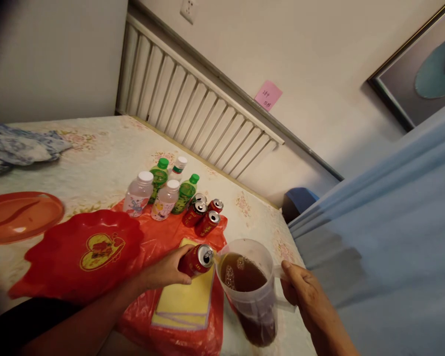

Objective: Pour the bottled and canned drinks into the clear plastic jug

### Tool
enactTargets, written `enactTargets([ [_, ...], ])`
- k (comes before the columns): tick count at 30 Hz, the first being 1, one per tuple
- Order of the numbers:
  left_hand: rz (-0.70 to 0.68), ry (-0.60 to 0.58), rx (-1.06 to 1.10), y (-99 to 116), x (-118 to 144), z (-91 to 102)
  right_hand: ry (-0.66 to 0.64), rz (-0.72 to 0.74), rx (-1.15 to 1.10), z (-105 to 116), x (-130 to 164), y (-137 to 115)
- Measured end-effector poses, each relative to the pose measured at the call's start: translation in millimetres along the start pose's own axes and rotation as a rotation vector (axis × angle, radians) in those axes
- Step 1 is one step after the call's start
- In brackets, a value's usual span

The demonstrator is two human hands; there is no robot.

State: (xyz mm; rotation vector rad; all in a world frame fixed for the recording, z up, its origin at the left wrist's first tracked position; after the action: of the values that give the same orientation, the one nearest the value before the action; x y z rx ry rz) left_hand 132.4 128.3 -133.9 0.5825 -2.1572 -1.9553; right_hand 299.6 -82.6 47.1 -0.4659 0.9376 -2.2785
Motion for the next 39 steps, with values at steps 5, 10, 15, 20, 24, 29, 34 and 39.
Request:
enactTargets([
  [5,0.009,-0.007,0.014,5,1,-1.4,-0.016,0.003,0.005,-1,0,0],
  [10,0.013,-0.008,0.02,12,2,-2.9,-0.022,0.004,-0.011,-1,-2,2],
  [15,0.022,-0.011,0.021,12,2,-2.8,-0.024,0.007,-0.014,-2,-2,1],
  [20,0.012,-0.01,0.02,12,2,-2.1,-0.017,0.002,-0.024,-3,-3,2],
  [24,0.004,-0.012,0.037,10,2,-2.6,-0.019,0.003,-0.015,-3,-3,2],
  [29,0.006,-0.012,0.047,8,1,-3.4,-0.033,0.012,-0.003,-3,-3,2],
  [34,-0.006,-0.011,0.042,5,0,-3.2,-0.044,0.009,0.022,-4,-4,3],
  [39,-0.003,-0.012,0.031,1,0,-3.2,-0.054,-0.009,0.035,-5,-4,4],
])
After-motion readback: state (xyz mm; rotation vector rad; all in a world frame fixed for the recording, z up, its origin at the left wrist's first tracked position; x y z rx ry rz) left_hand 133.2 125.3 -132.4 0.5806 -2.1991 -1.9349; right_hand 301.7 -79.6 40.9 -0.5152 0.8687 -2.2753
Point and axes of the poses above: each hand's wrist, its own x-axis away from the middle knuckle, its own z-axis out of the back of the hand, y = z × x, the point moved 9 cm from there along -x, towards the middle knuckle, and after that the axes turned 6 degrees about x, right-handed, at the moved point
